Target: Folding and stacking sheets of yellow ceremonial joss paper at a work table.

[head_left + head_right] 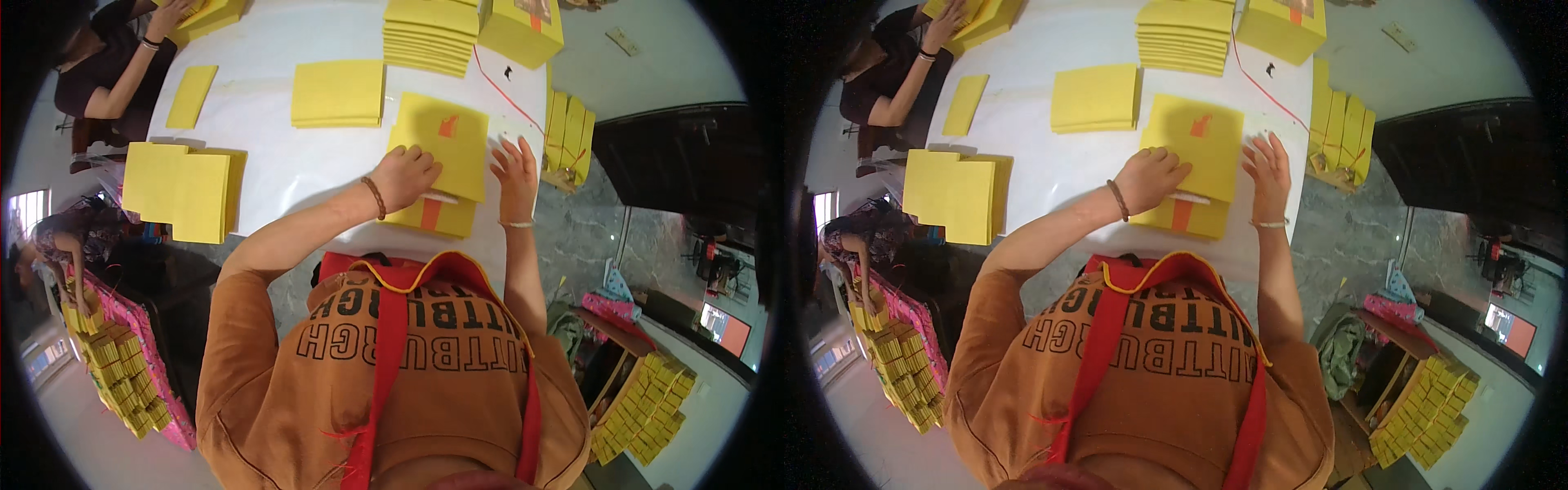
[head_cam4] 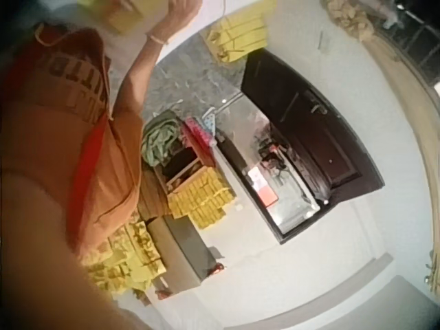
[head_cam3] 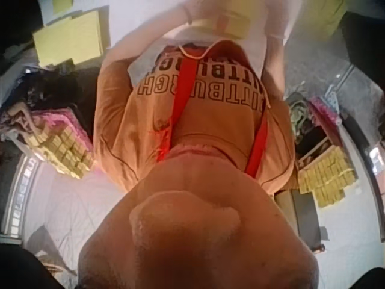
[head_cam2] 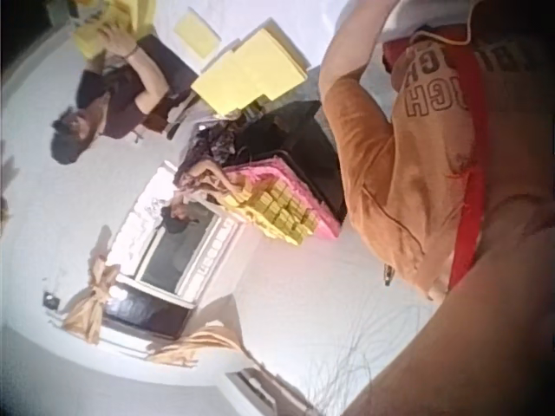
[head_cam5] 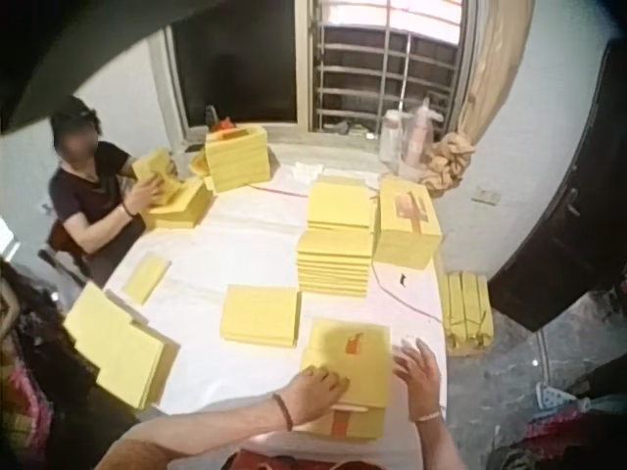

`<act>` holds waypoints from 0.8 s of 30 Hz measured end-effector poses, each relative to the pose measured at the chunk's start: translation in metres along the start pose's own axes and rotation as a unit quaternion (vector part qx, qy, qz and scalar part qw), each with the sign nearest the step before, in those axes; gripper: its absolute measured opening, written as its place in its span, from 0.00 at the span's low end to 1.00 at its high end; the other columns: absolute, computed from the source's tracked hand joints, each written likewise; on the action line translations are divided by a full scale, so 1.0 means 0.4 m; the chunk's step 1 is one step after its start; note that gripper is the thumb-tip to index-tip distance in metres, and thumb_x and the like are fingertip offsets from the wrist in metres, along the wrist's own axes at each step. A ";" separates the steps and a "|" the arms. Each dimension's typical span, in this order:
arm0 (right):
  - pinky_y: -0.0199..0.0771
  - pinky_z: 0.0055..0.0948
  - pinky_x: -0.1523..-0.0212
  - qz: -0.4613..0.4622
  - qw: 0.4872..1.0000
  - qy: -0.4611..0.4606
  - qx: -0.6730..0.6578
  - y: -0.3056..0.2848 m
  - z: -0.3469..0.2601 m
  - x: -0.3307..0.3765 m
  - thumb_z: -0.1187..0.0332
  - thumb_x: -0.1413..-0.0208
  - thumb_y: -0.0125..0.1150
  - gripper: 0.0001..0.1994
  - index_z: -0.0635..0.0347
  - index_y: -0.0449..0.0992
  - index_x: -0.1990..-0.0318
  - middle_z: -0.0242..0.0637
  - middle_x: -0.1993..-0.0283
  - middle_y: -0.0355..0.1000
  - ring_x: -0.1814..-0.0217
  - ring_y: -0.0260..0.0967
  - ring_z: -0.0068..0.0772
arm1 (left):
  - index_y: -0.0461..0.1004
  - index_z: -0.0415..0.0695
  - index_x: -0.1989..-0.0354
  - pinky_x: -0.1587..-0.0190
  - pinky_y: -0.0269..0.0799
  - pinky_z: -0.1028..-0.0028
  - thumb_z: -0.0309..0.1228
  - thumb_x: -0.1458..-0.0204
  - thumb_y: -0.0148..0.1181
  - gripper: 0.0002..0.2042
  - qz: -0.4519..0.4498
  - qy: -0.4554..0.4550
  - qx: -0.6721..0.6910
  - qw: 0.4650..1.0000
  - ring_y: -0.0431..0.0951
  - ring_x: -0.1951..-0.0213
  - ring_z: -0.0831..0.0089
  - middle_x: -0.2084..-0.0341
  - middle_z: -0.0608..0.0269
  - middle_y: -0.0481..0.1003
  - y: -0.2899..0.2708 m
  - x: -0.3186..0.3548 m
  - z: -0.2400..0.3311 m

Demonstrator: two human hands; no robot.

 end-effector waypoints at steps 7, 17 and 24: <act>0.66 0.22 0.58 0.116 0.993 0.003 0.029 -0.110 0.028 0.071 0.69 0.45 0.53 0.21 0.56 0.61 0.43 0.33 0.51 0.67 0.55 0.67 0.25 | 0.67 0.50 0.49 0.57 0.63 0.65 0.19 0.65 0.51 0.28 0.205 -0.098 0.001 0.974 0.68 0.58 0.60 0.60 0.59 0.70 -0.207 0.051 -0.271; 0.64 0.21 0.57 0.094 0.991 0.045 0.085 -0.089 0.146 0.112 0.71 0.46 0.55 0.17 0.61 0.66 0.48 0.32 0.57 0.69 0.57 0.66 0.22 | 0.60 0.61 0.43 0.51 0.56 0.62 0.25 0.57 0.54 0.29 0.079 -0.190 -0.097 0.974 0.61 0.51 0.62 0.52 0.61 0.63 0.029 0.123 -0.410; 0.64 0.20 0.56 0.113 0.990 0.044 0.075 -0.082 0.136 0.112 0.71 0.46 0.54 0.16 0.61 0.67 0.49 0.32 0.58 0.70 0.57 0.66 0.21 | 0.54 0.63 0.39 0.49 0.55 0.61 0.39 0.47 0.48 0.25 -0.011 -0.112 -0.089 0.990 0.60 0.50 0.60 0.50 0.57 0.61 -0.001 0.122 -0.437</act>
Point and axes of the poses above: each hand's wrist, its own x-axis away from the middle knuckle, its own y-axis out of the palm, z = x × y, the point moved 3 cm from there along -x, towards the middle knuckle
